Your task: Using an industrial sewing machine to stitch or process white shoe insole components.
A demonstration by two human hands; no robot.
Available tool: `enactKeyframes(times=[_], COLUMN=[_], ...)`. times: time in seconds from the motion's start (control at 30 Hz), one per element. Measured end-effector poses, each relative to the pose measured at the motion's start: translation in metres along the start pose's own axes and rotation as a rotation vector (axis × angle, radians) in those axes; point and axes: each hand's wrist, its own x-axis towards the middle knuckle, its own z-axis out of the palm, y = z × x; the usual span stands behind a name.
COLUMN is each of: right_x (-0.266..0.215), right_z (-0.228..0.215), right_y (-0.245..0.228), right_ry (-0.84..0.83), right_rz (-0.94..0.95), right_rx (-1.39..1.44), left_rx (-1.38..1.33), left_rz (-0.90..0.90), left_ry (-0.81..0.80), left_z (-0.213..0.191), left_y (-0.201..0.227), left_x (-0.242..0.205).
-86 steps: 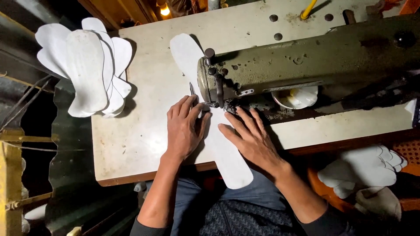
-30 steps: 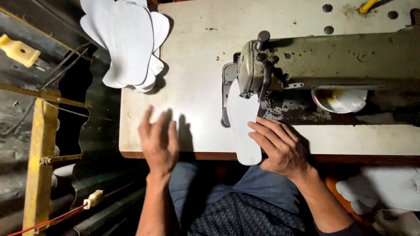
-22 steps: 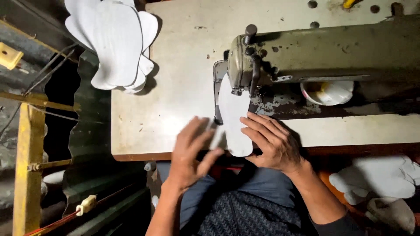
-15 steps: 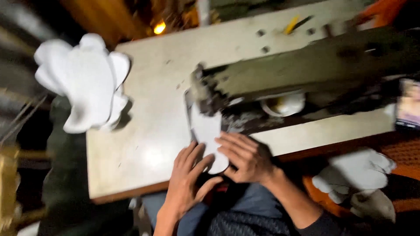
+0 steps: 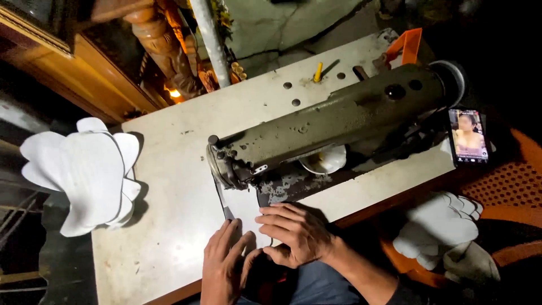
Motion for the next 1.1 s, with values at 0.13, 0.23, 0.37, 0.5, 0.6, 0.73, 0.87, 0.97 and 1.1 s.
enactKeyframes(times=[0.13,0.23,0.37,0.5,0.6,0.73,0.87,0.97,1.1], right_x=[-0.003,-0.007,-0.008,-0.004,-0.004,-0.008,-0.004,-0.01,-0.008], right_z=[0.002,0.003,0.006,0.006,0.012,0.019,0.026,0.034,0.037], right_y=[0.001,0.001,0.003,0.003,0.007,0.009,0.011,0.014,0.015], right_ry=[0.012,-0.002,0.004,0.041,0.054,-0.001,0.08,0.015,0.018], right_rz=[0.017,0.037,0.056,0.052,0.055,0.055,0.051,0.051,0.036], right_rx=[0.0,-0.019,-0.002,-0.039,-0.101,-0.186,-0.189,-0.239,-0.261], left_rx=[0.037,0.054,0.095,0.087,0.076,0.088,0.124,0.08,-0.045], left_rz=[0.015,-0.027,-0.097,-0.09,-0.109,-0.091,-0.137,-0.158,-0.175], left_ry=[0.006,0.01,-0.051,-0.096,-0.093,-0.066,0.007,0.004,0.205], left_z=[0.001,0.001,-0.004,-0.009,-0.011,-0.012,-0.003,-0.003,-0.021], left_y=[-0.001,-0.003,-0.002,0.0,0.001,0.003,-0.004,-0.005,0.009], left_x=[0.0,0.0,0.006,0.012,0.016,0.018,0.015,0.009,-0.007])
